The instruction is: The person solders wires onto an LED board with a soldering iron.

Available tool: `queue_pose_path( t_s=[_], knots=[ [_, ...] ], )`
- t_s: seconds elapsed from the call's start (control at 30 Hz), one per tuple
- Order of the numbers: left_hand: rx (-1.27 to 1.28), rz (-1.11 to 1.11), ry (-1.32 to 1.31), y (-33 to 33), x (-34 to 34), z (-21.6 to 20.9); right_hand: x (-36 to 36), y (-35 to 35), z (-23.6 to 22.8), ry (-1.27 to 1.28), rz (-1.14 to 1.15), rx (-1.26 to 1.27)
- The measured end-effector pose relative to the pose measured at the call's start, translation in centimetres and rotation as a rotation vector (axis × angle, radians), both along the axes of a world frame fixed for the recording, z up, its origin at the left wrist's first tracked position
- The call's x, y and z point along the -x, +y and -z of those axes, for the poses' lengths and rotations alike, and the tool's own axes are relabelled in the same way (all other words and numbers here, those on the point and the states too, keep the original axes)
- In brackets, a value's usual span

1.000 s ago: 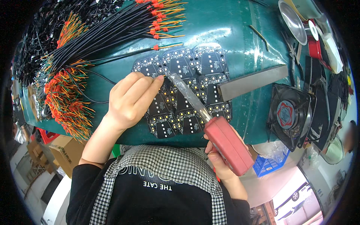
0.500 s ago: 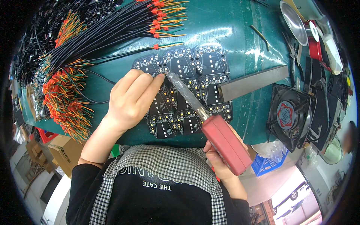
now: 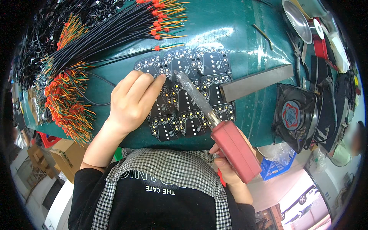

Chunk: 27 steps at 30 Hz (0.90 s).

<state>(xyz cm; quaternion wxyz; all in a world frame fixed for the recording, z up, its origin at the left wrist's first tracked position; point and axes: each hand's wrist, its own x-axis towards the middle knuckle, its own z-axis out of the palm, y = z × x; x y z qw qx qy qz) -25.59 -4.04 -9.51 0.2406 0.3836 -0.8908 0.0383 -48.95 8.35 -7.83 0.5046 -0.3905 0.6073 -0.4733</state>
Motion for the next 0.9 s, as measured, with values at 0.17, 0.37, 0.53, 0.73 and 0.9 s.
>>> queue_pose_path(
  t_s=[0.17, 0.37, 0.53, 0.73, 0.9],
  knots=[
    [0.043, -0.014, 0.106, -0.1, 0.2, 0.2, 0.3, 0.1, 0.2, -0.033, -0.040, -0.022],
    [0.027, 0.014, 0.154, 0.0, 0.2, 0.6, 0.7, 0.3, 0.4, -0.047, -0.082, -0.056],
    [0.040, 0.032, 0.208, -0.2, 0.4, 0.7, 0.9, 0.3, 0.4, -0.054, -0.091, -0.081],
    [-0.006, 0.028, 0.159, 0.1, 0.5, 0.5, 1.1, 0.5, 0.7, -0.068, -0.106, -0.066],
    [-0.023, 0.042, 0.141, 0.0, 0.5, 0.3, 1.2, 0.8, 1.3, -0.041, -0.113, 0.019]
  ],
)
